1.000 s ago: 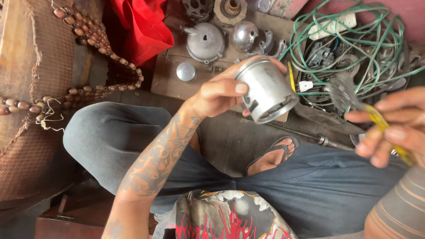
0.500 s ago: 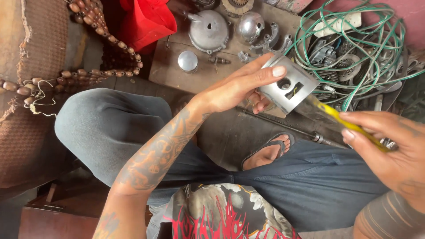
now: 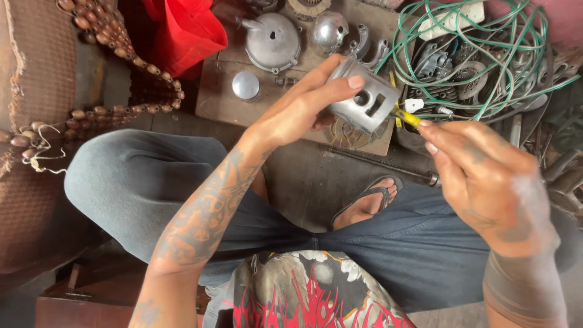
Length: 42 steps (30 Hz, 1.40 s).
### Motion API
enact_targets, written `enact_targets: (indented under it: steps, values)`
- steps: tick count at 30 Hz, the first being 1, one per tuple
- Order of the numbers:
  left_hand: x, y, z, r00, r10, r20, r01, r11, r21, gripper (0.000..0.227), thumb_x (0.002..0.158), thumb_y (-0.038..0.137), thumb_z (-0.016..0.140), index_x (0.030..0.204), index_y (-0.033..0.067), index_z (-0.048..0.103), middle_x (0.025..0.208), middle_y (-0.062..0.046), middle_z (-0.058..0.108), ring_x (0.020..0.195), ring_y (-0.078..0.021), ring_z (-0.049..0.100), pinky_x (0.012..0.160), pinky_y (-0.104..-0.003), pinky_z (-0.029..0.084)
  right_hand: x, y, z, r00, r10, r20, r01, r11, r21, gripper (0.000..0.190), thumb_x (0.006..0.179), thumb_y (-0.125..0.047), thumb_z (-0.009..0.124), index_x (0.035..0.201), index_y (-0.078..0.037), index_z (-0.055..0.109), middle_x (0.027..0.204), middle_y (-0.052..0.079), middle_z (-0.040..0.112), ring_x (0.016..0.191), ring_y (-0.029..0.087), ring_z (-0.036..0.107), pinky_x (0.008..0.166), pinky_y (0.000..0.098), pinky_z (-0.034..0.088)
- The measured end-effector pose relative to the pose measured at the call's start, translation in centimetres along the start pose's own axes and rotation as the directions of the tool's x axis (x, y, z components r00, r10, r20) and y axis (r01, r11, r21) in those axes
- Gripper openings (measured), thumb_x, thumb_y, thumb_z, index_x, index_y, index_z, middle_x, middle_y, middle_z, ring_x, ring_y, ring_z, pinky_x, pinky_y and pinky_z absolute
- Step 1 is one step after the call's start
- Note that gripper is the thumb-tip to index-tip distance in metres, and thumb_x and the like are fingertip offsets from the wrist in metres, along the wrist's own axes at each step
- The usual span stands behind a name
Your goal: The person sits cross-legged on the floor and uses a yellow-handled wire brush to scrub a cylindrical metal part. They rotate the part to clean different sides and the interior, with other metal parts and wires visible nearby.
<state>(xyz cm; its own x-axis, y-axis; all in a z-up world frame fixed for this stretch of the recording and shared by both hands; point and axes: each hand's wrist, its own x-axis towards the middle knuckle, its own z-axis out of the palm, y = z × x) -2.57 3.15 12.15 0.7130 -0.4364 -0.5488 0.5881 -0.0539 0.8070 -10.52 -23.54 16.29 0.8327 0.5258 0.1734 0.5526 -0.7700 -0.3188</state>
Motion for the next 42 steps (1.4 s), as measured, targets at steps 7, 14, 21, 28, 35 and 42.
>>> enact_targets:
  steps: [7,14,21,28,35,42]
  values:
    - [0.8,-1.5,-1.2,0.914,0.368,0.171,-0.365,0.93,-0.049,0.031,0.088,0.047,0.055,0.101,0.0194,0.047,0.081,0.005,0.046,0.068,-0.0063,0.041,0.054,-0.023,0.029,0.2,-0.2,-1.3,0.997,0.019,0.075,-0.031,0.985,0.171,0.024,0.1,-0.002,0.065,0.121,0.004,0.073,0.115,0.016,0.075,0.092,0.022,0.072,0.088,0.0319,0.057]
    - [1.4,-2.5,-1.8,0.807,0.545,0.228,-0.567,0.823,0.039,0.041,0.087,0.05,0.053,0.111,0.0172,0.051,0.084,0.009,0.049,0.073,-0.0032,0.044,0.059,-0.021,0.032,0.2,-1.9,0.0,0.997,-0.013,0.078,-0.006,0.97,0.244,0.023,0.099,-0.002,0.062,0.12,0.0,0.071,0.11,0.009,0.073,0.091,0.017,0.07,0.089,0.0294,0.054]
    - [1.9,-2.9,-1.2,0.721,0.679,0.14,-0.683,0.73,-0.023,0.049,0.089,0.055,0.054,0.116,0.0149,0.049,0.094,-0.001,0.056,0.083,-0.012,0.053,0.072,-0.026,0.041,0.2,-1.7,0.2,0.999,-0.045,-0.012,0.046,0.968,0.249,0.022,0.097,0.006,0.064,0.118,0.01,0.069,0.11,0.02,0.073,0.089,0.027,0.071,0.084,0.0362,0.058]
    - [2.2,-3.9,0.1,0.753,0.614,0.236,-0.63,0.776,-0.007,0.046,0.095,0.051,0.055,0.124,0.0164,0.047,0.102,0.0,0.057,0.089,-0.0121,0.052,0.076,-0.027,0.04,0.2,-1.1,1.3,1.0,-0.027,-0.016,0.029,0.989,0.143,0.019,0.102,0.003,0.065,0.119,0.002,0.072,0.109,0.013,0.071,0.088,0.023,0.069,0.082,0.0349,0.053]
    - [2.3,-3.5,-0.9,0.76,0.62,0.192,-0.646,0.754,0.12,0.049,0.091,0.056,0.051,0.118,0.0153,0.049,0.1,-0.002,0.056,0.088,-0.0141,0.052,0.079,-0.03,0.04,1.2,-0.1,0.4,0.952,0.202,0.229,-0.281,0.873,0.399,0.027,0.096,-0.01,0.064,0.119,0.0,0.073,0.115,0.01,0.077,0.094,0.015,0.074,0.084,0.0264,0.055]
    - [2.8,-3.9,-0.5,0.766,0.596,0.241,-0.623,0.78,0.054,0.039,0.092,0.046,0.054,0.113,0.014,0.049,0.097,0.002,0.052,0.087,-0.0107,0.048,0.079,-0.028,0.039,1.9,0.0,2.1,0.973,0.163,0.166,-0.22,0.872,0.436,0.021,0.099,-0.009,0.064,0.115,0.001,0.072,0.103,0.008,0.074,0.076,0.014,0.064,0.073,0.03,0.049]
